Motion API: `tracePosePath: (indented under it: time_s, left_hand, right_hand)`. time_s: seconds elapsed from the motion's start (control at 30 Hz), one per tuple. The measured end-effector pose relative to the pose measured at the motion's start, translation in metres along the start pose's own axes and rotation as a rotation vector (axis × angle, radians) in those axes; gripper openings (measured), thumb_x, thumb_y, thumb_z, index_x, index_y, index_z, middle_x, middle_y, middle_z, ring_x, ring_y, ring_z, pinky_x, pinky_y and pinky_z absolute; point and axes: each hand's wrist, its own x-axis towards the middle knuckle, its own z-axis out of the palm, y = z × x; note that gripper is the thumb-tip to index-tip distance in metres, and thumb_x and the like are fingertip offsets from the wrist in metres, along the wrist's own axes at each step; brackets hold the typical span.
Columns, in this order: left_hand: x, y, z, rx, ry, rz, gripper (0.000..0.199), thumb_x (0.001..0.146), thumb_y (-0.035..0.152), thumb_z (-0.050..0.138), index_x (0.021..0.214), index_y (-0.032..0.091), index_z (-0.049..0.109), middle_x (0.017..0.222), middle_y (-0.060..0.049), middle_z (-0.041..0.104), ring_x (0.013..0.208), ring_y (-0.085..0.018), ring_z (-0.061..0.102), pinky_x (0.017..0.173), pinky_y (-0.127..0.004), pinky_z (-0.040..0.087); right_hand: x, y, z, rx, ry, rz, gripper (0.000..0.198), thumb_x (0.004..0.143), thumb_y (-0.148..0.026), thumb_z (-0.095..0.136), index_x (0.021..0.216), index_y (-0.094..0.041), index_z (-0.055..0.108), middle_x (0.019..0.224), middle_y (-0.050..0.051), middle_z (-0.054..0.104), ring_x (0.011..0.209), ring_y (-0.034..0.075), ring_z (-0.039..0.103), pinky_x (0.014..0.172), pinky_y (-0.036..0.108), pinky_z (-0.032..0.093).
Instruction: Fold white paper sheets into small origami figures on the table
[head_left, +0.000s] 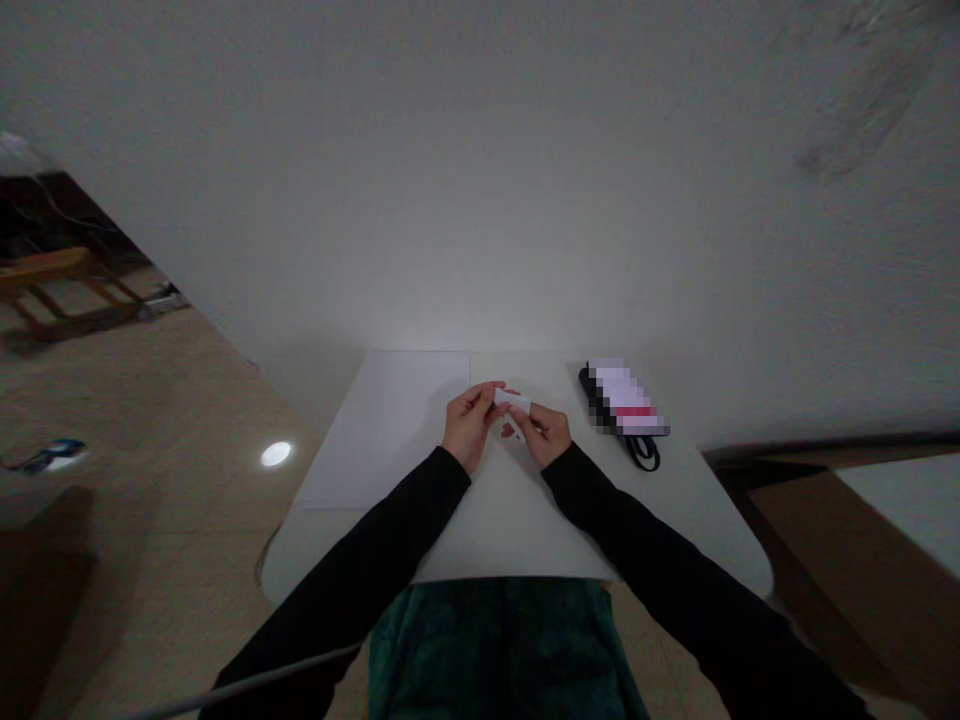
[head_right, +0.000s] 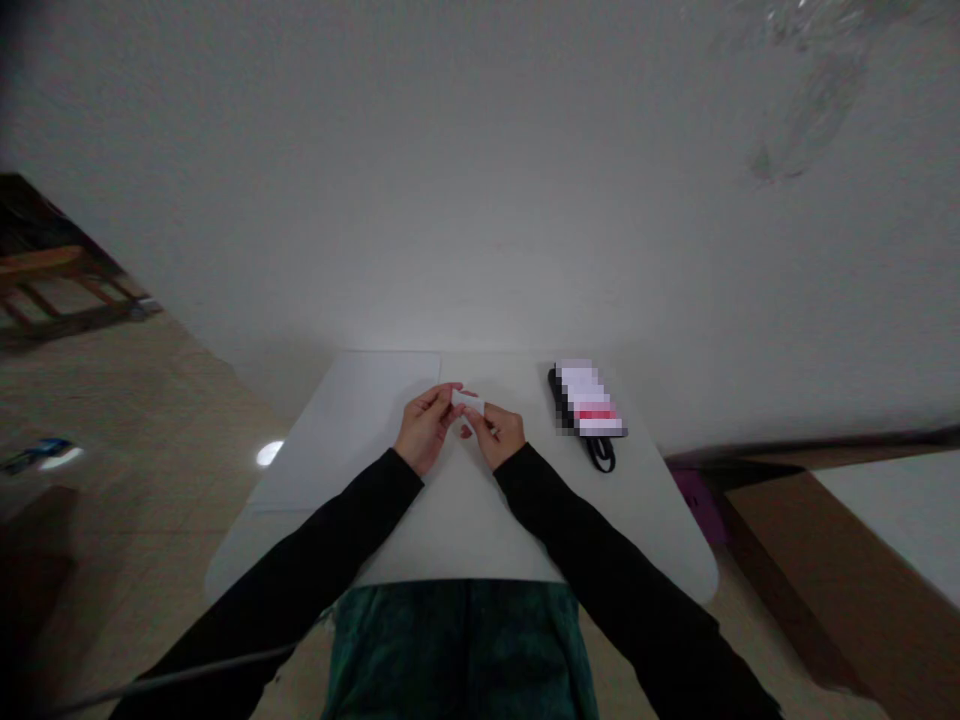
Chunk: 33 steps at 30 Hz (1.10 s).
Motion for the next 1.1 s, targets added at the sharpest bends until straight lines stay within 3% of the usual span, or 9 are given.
tracePosePath:
  time_s: [0.17,0.27,0.4,0.5,0.63,0.73,0.83,1.1]
  left_hand:
    - [-0.001,-0.002,0.000,0.108,-0.097,-0.033,0.038,0.067,0.035,0.078,0.095,0.011,0.069,0.080,-0.003,0.069,0.071,-0.008,0.063,0.074,-0.020,0.053]
    - [-0.003,-0.001,-0.001,0.198,-0.109,-0.034,0.036,0.066,0.036,0.078,0.091,0.011,0.070,0.079,-0.003,0.069,0.066,-0.008,0.061,0.064,-0.018,0.052]
    - [-0.005,0.003,-0.001,0.262,-0.030,0.028,0.039,0.066,0.037,0.078,0.094,0.011,0.070,0.070,-0.002,0.067,0.054,-0.006,0.056,0.046,-0.015,0.044]
    - [-0.004,0.003,-0.002,0.187,0.015,0.018,0.037,0.063,0.035,0.080,0.091,0.011,0.070,0.071,-0.001,0.067,0.052,-0.005,0.056,0.051,-0.016,0.047]
    - [-0.001,0.002,-0.002,-0.037,0.060,-0.028,0.020,0.066,0.023,0.079,0.075,0.010,0.067,0.068,0.001,0.064,0.057,-0.003,0.058,0.060,-0.012,0.052]
    - [0.000,0.005,-0.001,-0.153,-0.012,-0.149,0.009,0.078,0.017,0.068,0.083,0.009,0.067,0.074,-0.004,0.067,0.064,-0.006,0.064,0.060,-0.011,0.053]
    - [-0.001,0.008,0.000,-0.177,-0.099,-0.227,0.015,0.088,0.019,0.057,0.093,0.008,0.066,0.086,-0.011,0.070,0.074,-0.012,0.069,0.059,-0.013,0.055]
    - [-0.004,0.005,0.003,-0.159,-0.120,-0.266,0.021,0.091,0.021,0.052,0.095,0.005,0.066,0.100,-0.016,0.070,0.087,-0.015,0.069,0.061,-0.014,0.055]
  right_hand:
    - [-0.002,0.001,-0.002,0.129,0.048,0.194,0.043,0.079,-0.057,0.054,0.069,-0.016,0.063,0.041,-0.001,0.056,0.033,0.013,0.052,0.037,0.024,0.041]
    - [-0.002,0.005,-0.001,0.130,0.010,0.281,0.046,0.079,-0.060,0.053,0.065,-0.016,0.060,0.033,-0.006,0.046,0.024,0.009,0.039,0.029,0.022,0.030]
    - [-0.001,0.011,0.000,0.038,-0.036,0.235,0.051,0.081,-0.063,0.048,0.071,-0.015,0.063,0.035,-0.007,0.042,0.028,0.008,0.037,0.032,0.021,0.027]
    - [0.000,0.013,-0.001,-0.038,-0.090,0.184,0.055,0.081,-0.065,0.045,0.062,-0.016,0.061,0.037,-0.006,0.040,0.033,0.008,0.037,0.036,0.021,0.027]
    - [0.000,0.010,-0.001,-0.078,-0.188,0.173,0.059,0.078,-0.069,0.044,0.051,-0.018,0.053,0.038,-0.005,0.037,0.037,0.007,0.034,0.039,0.022,0.025]
    - [0.000,0.007,0.000,-0.044,-0.224,0.189,0.059,0.078,-0.071,0.039,0.051,-0.019,0.047,0.038,-0.005,0.037,0.037,0.007,0.033,0.040,0.022,0.026]
    - [0.000,0.006,0.000,-0.026,-0.229,0.176,0.058,0.078,-0.070,0.039,0.050,-0.020,0.045,0.038,-0.005,0.038,0.036,0.007,0.032,0.040,0.023,0.025]
    - [0.002,0.012,-0.002,0.002,-0.203,0.165,0.056,0.075,-0.065,0.048,0.042,-0.019,0.046,0.034,-0.004,0.037,0.033,0.007,0.032,0.037,0.023,0.022]
